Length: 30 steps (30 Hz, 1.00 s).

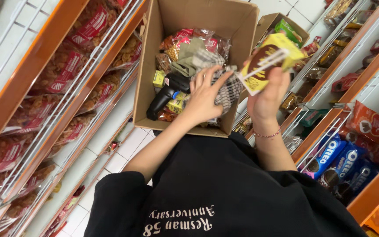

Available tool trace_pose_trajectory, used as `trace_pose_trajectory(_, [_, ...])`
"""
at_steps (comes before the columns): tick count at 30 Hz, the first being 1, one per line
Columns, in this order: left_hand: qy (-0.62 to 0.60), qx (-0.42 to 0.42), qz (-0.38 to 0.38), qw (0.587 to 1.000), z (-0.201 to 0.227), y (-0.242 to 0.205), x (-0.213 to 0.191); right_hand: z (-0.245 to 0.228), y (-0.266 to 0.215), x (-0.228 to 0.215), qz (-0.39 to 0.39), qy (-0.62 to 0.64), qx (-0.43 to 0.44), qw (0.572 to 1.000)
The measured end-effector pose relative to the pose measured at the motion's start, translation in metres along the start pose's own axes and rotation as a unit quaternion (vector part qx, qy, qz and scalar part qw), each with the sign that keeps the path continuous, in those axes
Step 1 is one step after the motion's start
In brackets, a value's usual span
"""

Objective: The person repeatedly picks up yellow Ultra Milk cartons from a cardboard box, wipes them with a cloth, scans them with a handheld scanner, and places them on a refrigerated shelf. The process is repeated for multiple cartons throughout the clip.

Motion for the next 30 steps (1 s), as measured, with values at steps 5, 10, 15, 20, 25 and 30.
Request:
trace_pose_trajectory(5, [-0.006, -0.023, -0.03, 0.999, -0.031, -0.007, -0.022, 0.023, -0.009, 0.007, 0.007, 0.115, 0.141, 0.983])
trace_pose_trajectory(10, [0.243, -0.266, -0.06, 0.931, -0.133, -0.024, -0.033, 0.029, -0.01, 0.019, -0.031, 0.04, 0.149, 0.988])
trace_pose_trajectory(15, [0.158, -0.354, -0.202, 0.899, -0.174, -0.042, -0.019, 0.04, -0.013, 0.025, -0.046, 0.025, 0.161, 0.986])
trace_pose_trajectory(20, [0.047, -0.387, -0.107, 0.915, -0.164, -0.047, -0.03, 0.052, -0.013, 0.026, -0.036, 0.042, 0.194, 0.979])
trace_pose_trajectory(25, [0.05, -0.275, -0.051, 0.959, -0.117, -0.049, -0.06, 0.056, -0.008, 0.023, -0.029, 0.072, 0.189, 0.979])
trace_pose_trajectory(30, [-0.012, -0.234, 0.075, 0.969, -0.048, -0.058, -0.092, 0.059, 0.006, 0.013, -0.004, 0.076, 0.155, 0.985])
Point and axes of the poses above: each hand's wrist, its own y-axis towards the middle knuckle, its own x-axis out of the palm, z = x × y, the point moved 4 cm from there along y, towards the middle knuckle, and after that the axes turned 1 degree about -y, right-handed, at the moved point
